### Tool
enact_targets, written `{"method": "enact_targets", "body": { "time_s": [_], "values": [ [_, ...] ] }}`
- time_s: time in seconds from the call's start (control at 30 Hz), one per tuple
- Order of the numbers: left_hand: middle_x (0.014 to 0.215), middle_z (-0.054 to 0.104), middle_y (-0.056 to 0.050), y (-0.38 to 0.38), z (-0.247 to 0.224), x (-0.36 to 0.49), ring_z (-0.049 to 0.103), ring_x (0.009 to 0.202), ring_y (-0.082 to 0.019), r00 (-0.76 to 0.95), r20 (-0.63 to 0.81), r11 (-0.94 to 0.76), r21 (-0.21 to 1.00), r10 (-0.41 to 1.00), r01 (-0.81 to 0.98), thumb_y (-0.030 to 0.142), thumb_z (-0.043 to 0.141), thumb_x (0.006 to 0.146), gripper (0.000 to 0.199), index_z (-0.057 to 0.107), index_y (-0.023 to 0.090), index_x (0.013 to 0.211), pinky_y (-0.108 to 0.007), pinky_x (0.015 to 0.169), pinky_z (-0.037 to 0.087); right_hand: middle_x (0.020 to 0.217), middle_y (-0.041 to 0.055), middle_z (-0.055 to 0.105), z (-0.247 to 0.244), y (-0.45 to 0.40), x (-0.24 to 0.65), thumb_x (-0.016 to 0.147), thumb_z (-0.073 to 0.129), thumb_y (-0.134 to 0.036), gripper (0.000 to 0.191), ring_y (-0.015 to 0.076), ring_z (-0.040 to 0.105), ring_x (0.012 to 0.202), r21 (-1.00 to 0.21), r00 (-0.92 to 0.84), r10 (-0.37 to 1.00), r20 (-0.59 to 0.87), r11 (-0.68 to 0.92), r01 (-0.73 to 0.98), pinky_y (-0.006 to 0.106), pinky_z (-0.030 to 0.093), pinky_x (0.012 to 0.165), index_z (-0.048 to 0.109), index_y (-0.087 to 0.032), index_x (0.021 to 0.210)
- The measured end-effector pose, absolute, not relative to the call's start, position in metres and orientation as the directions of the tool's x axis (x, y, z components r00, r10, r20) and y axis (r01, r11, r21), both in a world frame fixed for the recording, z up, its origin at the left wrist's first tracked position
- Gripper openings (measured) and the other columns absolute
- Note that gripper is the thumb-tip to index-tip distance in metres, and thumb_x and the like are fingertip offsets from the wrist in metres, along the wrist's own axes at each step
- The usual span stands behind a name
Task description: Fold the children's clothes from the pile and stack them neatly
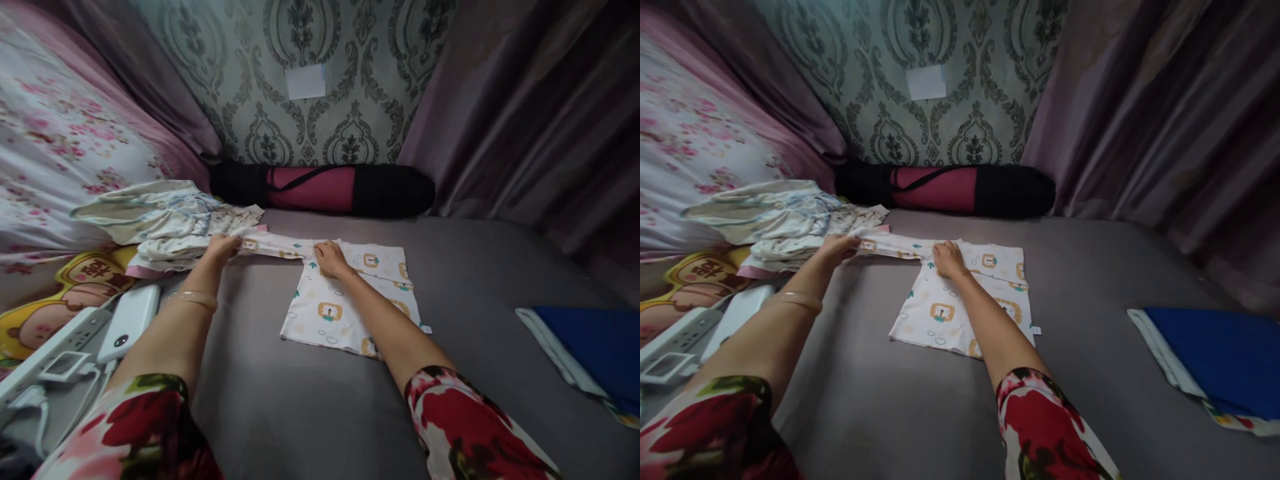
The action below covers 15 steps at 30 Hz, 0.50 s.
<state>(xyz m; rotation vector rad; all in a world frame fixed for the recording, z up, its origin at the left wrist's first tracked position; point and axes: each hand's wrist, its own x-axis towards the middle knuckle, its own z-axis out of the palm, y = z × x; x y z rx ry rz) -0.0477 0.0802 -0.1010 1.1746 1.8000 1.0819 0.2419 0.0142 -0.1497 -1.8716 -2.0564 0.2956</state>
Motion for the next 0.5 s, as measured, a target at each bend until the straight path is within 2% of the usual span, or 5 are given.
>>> {"method": "enact_targets", "body": {
  "time_s": [0.1, 0.23, 0.43, 0.5],
  "values": [
    [0.062, 0.059, 0.0, 0.091, -0.085, -0.038, 0.061, 0.06, -0.014, -0.292, -0.158, 0.218, 0.958, 0.943, 0.185, 0.012, 0.067, 0.064, 0.018, 0.056, 0.014, 0.078, -0.025, 0.057, 0.054, 0.124, 0.0091, 0.059, -0.148, 0.014, 0.239, 0.1, 0.036, -0.037, 0.04, 0.0245, 0.05, 0.117, -0.355, -0.04, 0.996, 0.076, 0.065, 0.933, 0.032, 0.036, 0.1, 0.06, -0.025, 0.13],
    [0.068, 0.06, 0.0, 0.104, -0.07, -0.029, 0.062, 0.061, -0.013, -0.319, -0.206, 0.207, 0.978, 0.925, -0.033, 0.003, 0.062, 0.066, 0.022, 0.053, 0.014, 0.081, -0.026, 0.058, 0.056, 0.131, 0.0119, 0.053, -0.14, 0.012, 0.232, 0.096, 0.04, -0.047, 0.047, 0.0304, 0.047, 0.121, -0.309, -0.041, 0.999, 0.013, 0.043, 0.95, 0.039, 0.036, 0.101, 0.054, -0.027, 0.136],
    [0.069, 0.057, 0.003, 0.109, -0.062, -0.023, 0.054, 0.054, -0.007, -0.378, -0.22, 0.182, 0.974, 0.899, -0.135, 0.0, 0.06, 0.064, 0.023, 0.053, 0.016, 0.078, -0.017, 0.051, 0.047, 0.146, 0.0177, 0.039, -0.121, 0.019, 0.219, 0.09, 0.039, -0.066, 0.073, 0.0354, 0.034, 0.134, -0.234, -0.036, 0.983, -0.179, -0.007, 0.972, 0.047, 0.031, 0.105, 0.036, -0.023, 0.149],
    [0.069, 0.058, 0.004, 0.108, -0.058, -0.02, 0.054, 0.054, -0.007, -0.354, -0.197, 0.147, 0.975, 0.914, -0.164, 0.001, 0.061, 0.061, 0.024, 0.055, 0.017, 0.078, -0.018, 0.053, 0.048, 0.151, 0.017, 0.033, -0.117, 0.027, 0.216, 0.085, 0.041, -0.073, 0.083, 0.0356, 0.029, 0.138, -0.209, -0.008, 0.968, -0.252, -0.046, 0.977, 0.049, 0.029, 0.106, 0.03, -0.025, 0.152]
  ]
}}
